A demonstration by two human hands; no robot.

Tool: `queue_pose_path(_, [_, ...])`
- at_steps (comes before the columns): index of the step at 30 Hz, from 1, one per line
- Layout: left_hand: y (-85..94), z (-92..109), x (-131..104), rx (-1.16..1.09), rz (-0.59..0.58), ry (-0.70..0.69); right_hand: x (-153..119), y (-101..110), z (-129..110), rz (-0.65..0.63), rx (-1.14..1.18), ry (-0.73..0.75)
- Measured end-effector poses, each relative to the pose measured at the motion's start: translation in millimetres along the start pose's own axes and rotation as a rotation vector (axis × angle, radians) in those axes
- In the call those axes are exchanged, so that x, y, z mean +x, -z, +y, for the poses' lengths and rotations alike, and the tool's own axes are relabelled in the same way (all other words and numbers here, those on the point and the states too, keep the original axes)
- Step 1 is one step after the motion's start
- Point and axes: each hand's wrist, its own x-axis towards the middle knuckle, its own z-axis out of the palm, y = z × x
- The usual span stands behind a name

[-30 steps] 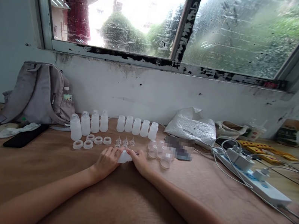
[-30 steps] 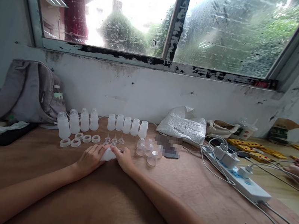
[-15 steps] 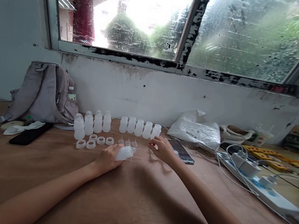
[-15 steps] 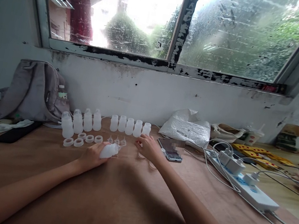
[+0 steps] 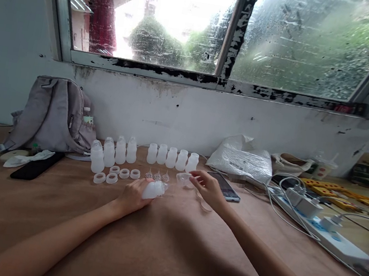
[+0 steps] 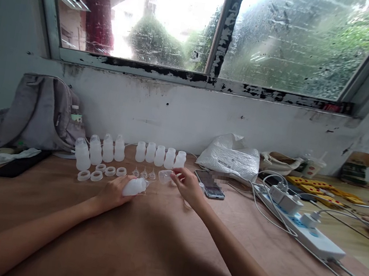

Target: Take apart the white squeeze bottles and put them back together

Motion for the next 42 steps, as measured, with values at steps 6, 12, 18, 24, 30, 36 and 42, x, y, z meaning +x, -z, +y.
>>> queue_pose_path(6, [0.2, -0.7, -0.3, -0.005, 0.006, -0.027, -16.2, -12.0, -21.9, 0.019, 0.451, -0.156])
queue_pose_path(12, [-0.5, 2.9, -4.1, 0.022, 0.005, -0.11, -32.7, -33.2, -28.8, -0.07, 0.474, -0.151])
queue_pose_path(18, [-2.6, 3.1, -5.5, 0.072, -0.011, -0.151, -38.8, -38.5, -31.5, -0.082, 0.464, -0.143])
queue_pose_path(24, [-1.9, 3.4, -5.5, 0.073, -0.017, -0.152, -40.5, -42.3, -30.7, -0.072, 0.51, -0.166])
queue_pose_path(30, [-2.4, 4.2, -5.1, 0.061, -0.006, -0.154, -42.1, -44.4, -32.2, -0.112, 0.58, -0.158])
queue_pose_path(36, [-4.9, 5.9, -5.2, 0.037, -0.006, -0.164, -41.9, -48.0, -30.9, -0.104, 0.599, -0.147])
queue_pose_path(42, [-6.0, 7.0, -4.9, 0.0, -0.002, -0.119, -39.4, -53.4, -35.4, -0.099, 0.543, -0.134])
